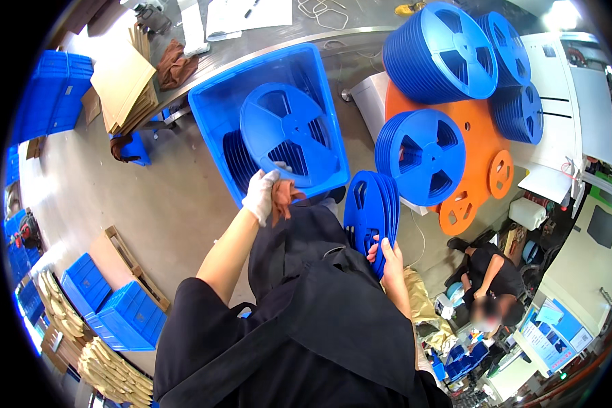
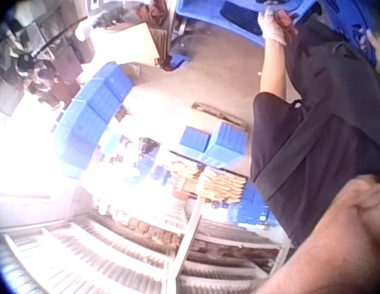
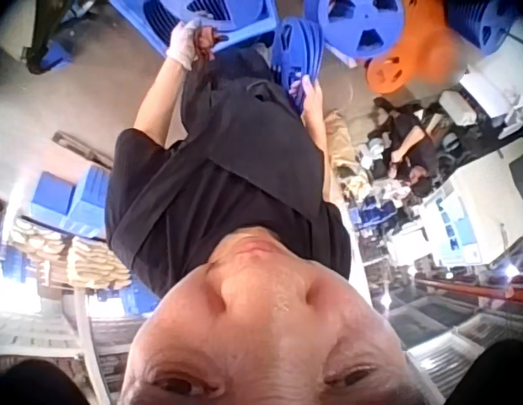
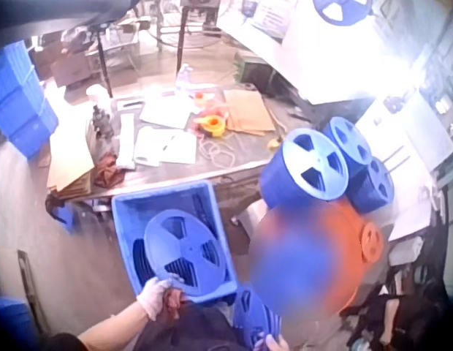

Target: The person stacks blue plastic spools from a conveyor belt into a blue plastic bin. They wear white gloves and handle the spools one by one, placing them into the bin in a repetitive sequence.

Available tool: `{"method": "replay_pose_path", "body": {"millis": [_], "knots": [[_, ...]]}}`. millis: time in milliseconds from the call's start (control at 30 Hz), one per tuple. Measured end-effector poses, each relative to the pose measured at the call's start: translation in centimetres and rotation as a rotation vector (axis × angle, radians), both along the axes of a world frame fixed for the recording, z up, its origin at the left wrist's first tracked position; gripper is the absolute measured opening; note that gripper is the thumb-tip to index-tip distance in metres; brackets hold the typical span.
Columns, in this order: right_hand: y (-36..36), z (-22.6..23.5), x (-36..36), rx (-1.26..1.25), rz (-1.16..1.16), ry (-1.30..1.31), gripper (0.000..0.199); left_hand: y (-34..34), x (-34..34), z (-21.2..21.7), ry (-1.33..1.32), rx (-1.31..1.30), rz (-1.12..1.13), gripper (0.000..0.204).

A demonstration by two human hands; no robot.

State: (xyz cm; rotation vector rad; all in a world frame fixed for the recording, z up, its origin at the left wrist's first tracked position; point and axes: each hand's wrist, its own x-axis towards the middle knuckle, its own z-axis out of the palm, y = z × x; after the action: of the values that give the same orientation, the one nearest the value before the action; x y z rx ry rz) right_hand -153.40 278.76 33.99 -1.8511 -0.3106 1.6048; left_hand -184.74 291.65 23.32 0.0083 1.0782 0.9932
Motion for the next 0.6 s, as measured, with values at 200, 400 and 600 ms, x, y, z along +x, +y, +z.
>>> {"method": "replay_pose_path", "body": {"millis": [200,400,600], "knots": [[-0.5,-0.3,2.5,-0.015,0.007,0.009,0.035,6.1,5.4,-2.3,0.220,-0.082,-0.143,0.018],[-1.0,-1.0,3.8,-0.048,0.034,0.020,0.034,8.7,8.6,-6.2,0.418,-0.043,-0.108,0.015],[-1.8,-1.2,4.2,-0.041,0.025,0.029,0.033,8.1,10.6,-3.3,0.456,-0.055,-0.182,0.021]]}}
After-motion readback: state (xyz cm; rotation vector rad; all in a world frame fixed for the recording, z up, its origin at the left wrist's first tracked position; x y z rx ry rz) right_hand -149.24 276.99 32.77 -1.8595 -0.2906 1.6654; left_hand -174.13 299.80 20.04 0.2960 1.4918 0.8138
